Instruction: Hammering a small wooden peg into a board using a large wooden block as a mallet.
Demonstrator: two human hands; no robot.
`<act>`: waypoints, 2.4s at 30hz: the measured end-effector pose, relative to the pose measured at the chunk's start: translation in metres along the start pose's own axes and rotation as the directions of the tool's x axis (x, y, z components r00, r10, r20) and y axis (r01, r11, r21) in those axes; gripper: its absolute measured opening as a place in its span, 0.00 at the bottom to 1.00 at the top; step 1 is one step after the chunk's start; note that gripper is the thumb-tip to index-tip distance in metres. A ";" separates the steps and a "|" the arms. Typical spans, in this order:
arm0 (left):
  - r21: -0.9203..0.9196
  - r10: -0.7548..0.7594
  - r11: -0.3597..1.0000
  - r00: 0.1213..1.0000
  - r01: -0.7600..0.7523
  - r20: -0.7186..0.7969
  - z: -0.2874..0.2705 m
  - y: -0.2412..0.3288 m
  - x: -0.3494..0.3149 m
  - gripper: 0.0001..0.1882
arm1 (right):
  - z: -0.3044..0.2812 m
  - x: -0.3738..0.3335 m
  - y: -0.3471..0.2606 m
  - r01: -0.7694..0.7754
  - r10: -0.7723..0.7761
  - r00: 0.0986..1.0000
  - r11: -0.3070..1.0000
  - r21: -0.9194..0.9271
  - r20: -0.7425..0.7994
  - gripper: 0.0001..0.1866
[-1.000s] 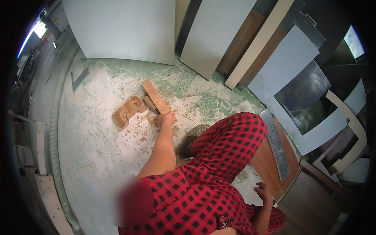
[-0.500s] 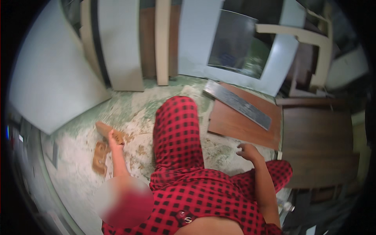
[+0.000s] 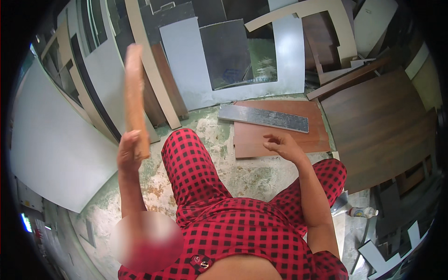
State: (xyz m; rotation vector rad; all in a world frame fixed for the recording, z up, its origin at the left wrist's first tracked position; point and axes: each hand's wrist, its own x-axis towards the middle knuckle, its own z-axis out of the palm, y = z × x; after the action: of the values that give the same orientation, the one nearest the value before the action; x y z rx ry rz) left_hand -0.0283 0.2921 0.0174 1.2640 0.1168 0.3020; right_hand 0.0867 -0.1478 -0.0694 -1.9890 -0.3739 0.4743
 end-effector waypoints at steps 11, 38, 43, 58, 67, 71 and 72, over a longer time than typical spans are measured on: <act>0.432 -0.293 0.899 0.833 0.072 0.469 0.261 -0.064 -0.003 0.34 | -0.018 -0.031 -0.041 0.244 0.001 0.958 0.531 0.812 -0.288 0.35; 0.475 -0.620 0.773 0.656 0.420 0.430 0.361 -0.179 0.039 0.10 | -0.066 -0.045 0.003 0.458 0.244 0.879 -0.191 0.868 -0.409 0.17; 0.739 -0.714 0.591 0.637 0.324 0.292 0.322 -0.275 0.076 0.08 | -0.060 -0.069 0.013 0.454 0.436 0.816 -0.078 0.888 -0.379 0.21; 0.847 -0.702 0.384 0.480 -0.366 0.526 0.238 -0.420 0.005 0.18 | -0.045 -0.145 0.063 0.224 0.718 0.640 0.165 0.961 -0.273 0.31; 0.849 -0.610 0.083 0.647 -0.522 0.458 0.254 -0.426 0.172 0.28 | -0.049 -0.086 0.080 0.080 0.625 0.701 0.409 0.909 -0.343 0.34; 0.799 -0.595 -0.101 0.679 -0.593 0.429 0.252 -0.408 0.228 0.48 | -0.060 -0.079 0.099 -0.006 0.605 0.751 0.407 0.914 -0.265 0.37; 0.802 -0.612 -0.099 0.672 -0.589 0.418 0.250 -0.405 0.237 0.53 | -0.061 -0.078 0.101 -0.057 0.580 0.787 0.406 0.912 -0.209 0.38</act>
State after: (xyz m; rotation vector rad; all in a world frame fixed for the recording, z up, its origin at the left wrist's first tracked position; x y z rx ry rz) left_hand 0.3248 0.0219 -0.2729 2.9919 -0.5688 -0.6595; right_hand 0.0540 -0.2747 -0.1226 -1.0274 0.5777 0.2636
